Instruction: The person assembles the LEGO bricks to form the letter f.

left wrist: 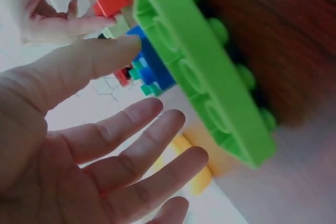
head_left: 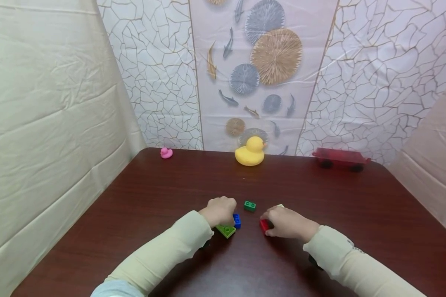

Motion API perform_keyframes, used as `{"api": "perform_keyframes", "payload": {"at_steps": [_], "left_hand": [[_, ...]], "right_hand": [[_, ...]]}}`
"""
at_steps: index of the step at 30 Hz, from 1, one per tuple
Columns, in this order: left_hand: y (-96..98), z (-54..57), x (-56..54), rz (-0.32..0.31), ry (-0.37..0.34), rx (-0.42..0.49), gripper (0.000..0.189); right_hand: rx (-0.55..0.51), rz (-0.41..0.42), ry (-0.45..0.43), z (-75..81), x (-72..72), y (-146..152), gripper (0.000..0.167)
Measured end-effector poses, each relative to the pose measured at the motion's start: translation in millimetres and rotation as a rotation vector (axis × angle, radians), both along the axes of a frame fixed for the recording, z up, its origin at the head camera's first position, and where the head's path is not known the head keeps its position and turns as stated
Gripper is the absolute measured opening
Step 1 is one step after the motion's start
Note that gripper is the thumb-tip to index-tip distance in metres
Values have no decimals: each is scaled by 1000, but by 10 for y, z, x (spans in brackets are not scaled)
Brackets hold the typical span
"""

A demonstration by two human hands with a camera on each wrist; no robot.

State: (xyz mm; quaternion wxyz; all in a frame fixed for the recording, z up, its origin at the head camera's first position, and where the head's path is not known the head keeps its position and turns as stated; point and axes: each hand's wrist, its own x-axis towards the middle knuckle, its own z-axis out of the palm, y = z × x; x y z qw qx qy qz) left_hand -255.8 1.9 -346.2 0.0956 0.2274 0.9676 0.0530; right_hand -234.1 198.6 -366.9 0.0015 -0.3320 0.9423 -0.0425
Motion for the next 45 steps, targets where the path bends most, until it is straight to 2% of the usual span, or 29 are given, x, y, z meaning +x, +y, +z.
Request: {"api": "perform_keyframes", "payload": {"at_steps": [5,11,15,19,25,32,40,45], "left_hand": [[5,-31,-14,0,-17,16,20],[40,-44,-39,-4,0,30,20],[73,-50,-39,-21,2,37,22],[117,-66,-40,-37,-13,62,23],[151,-84,-40,-54,-41,103,19],[109,-85,-62,-60,-105,179,16],[89,-104,-77,-76,-99,171,18],[76,-99,-85,-82,-99,184,19]], "right_hand": [[-65,-10,-64,24,-6,-16,28],[-189,-41,-168,109,0,-100,29],[-238,-41,-166,129,-5,-171,30],[-278,-25,-123,110,-17,-247,29],[-298,-47,-65,60,-43,-322,31],[-321,-58,-92,52,-82,-339,25],[-278,-56,-125,129,-99,-406,15],[-235,-30,-91,166,-129,-457,14]]}}
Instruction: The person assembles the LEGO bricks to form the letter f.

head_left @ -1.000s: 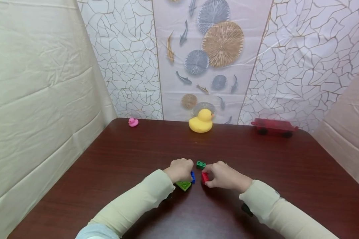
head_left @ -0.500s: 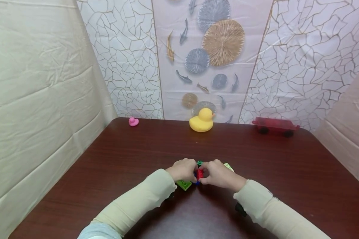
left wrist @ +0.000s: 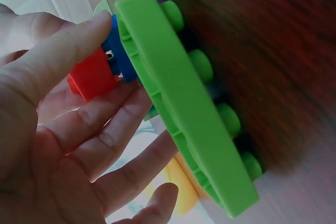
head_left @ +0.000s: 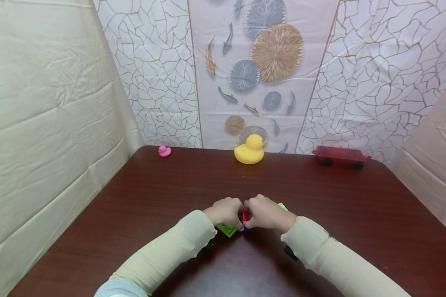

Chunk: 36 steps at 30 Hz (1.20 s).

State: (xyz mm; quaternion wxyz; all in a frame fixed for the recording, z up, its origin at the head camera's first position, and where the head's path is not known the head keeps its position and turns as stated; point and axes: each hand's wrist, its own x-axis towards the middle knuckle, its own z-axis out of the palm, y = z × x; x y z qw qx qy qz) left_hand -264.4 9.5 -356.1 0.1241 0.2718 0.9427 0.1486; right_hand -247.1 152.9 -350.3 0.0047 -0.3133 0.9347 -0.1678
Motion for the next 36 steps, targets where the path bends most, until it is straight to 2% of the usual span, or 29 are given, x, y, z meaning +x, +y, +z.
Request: {"api": "perform_keyframes", "payload": {"at_steps": [3,10,17,24,31,36], "left_hand": [[-20,3,-5,1,-5,8,18],[-51,-15,5,3,-13,18,19],[-83,-10,-4,1,-18,15,20],[-77,17,-2,-15,-19,22,19],[-96,39,2,11,-24,9,18],[-102,47,-15,6,-37,14,18]], "right_hand": [[10,18,-3,19,-23,-44,14],[24,5,-62,56,-22,-120,15],[10,6,-68,93,-15,-192,16],[-3,-82,-122,73,-36,-153,17],[-20,-83,-141,44,-64,-145,17],[1,-132,-169,26,-20,-121,19]]}}
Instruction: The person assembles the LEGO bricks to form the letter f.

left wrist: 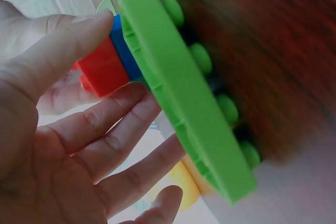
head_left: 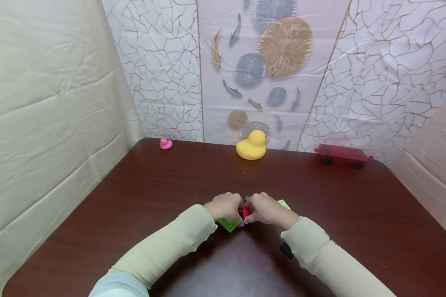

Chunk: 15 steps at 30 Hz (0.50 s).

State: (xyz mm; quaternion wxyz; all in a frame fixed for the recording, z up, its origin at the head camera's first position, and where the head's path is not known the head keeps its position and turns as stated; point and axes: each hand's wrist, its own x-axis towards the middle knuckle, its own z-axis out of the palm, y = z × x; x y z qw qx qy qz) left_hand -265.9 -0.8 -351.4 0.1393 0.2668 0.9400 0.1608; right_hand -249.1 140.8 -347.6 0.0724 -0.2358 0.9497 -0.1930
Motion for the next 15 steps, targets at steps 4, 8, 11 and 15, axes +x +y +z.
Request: {"api": "perform_keyframes", "payload": {"at_steps": [4,8,11,15], "left_hand": [[20,44,-19,11,13,-14,27],[61,70,-27,14,24,-27,44],[102,77,-19,3,12,-20,34],[124,81,-14,3,29,-39,20]], "right_hand": [[8,-25,-4,21,65,53,36],[0,-78,17,83,137,128,48],[1,-91,31,113,180,193,42],[17,-80,26,92,207,255,33]]}}
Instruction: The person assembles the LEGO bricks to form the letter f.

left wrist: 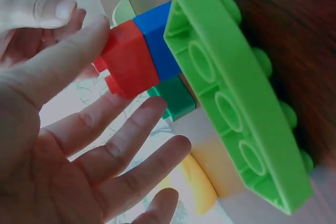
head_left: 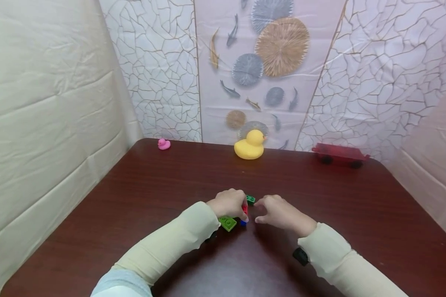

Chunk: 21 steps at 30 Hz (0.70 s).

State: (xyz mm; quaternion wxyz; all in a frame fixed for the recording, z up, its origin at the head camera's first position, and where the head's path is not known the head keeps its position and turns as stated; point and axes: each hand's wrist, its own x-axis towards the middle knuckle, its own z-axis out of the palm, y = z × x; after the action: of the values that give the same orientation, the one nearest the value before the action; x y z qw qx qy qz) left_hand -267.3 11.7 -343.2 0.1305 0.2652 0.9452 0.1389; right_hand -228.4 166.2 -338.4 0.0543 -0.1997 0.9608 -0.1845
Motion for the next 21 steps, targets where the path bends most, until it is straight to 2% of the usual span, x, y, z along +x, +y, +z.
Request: {"api": "perform_keyframes", "payload": {"at_steps": [5,10,14,17,21], "left_hand": [[-104,16,-112,67,30,-33,22],[-314,68,-265,145,13,-42,21],[-501,72,-406,210,6,-53,21],[-659,68,-495,258,7,-57,22],[-861,74,-546,304,-11,-48,23]], "right_hand": [[13,11,-8,-58,3,-21,30],[54,104,30,-103,24,-112,29],[89,145,45,-136,53,-214,27],[114,170,81,-164,59,-308,25],[148,214,172,-204,63,-420,22]]}}
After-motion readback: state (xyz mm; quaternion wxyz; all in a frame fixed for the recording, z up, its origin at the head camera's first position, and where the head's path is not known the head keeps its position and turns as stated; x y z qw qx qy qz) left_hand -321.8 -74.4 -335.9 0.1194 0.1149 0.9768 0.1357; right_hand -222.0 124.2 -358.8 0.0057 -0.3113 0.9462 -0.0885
